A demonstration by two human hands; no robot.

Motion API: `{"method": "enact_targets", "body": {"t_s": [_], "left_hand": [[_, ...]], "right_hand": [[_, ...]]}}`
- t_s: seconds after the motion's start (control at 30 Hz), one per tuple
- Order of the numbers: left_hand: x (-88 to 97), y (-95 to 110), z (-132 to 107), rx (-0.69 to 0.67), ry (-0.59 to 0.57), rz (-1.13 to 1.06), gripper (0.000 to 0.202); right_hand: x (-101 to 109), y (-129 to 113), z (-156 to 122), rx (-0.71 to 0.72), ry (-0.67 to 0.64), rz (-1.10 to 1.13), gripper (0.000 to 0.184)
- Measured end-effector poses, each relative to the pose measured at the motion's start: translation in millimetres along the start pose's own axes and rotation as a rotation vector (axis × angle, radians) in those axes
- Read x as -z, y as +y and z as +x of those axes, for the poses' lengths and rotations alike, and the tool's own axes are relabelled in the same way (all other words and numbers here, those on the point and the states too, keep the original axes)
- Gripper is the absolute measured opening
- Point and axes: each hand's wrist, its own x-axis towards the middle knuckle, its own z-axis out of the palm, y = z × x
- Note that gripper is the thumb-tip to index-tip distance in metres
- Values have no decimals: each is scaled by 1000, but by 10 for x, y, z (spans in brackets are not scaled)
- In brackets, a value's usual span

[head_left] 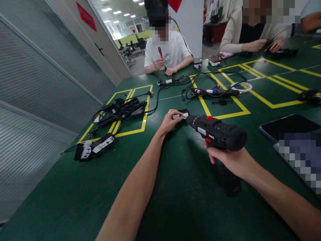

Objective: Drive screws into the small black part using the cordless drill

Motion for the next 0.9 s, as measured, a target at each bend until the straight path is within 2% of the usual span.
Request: {"method": "enact_targets", "body": {"t_s": [0.43, 0.63, 0.77, 0.9], "left_hand": [[21, 7, -1, -2, -28, 26, 25], [13, 42, -3, 110, -15, -83, 48], [-15, 87, -7, 175, -2, -133, 56], [-29, 21, -20, 146, 66, -148, 48]], "right_hand": [[10, -45, -20, 28, -12, 16, 5], [19, -78, -31, 49, 1, 56, 10], [18, -106, -38, 51, 8, 26, 12], [14, -124, -47, 39, 35, 11, 13]]}}
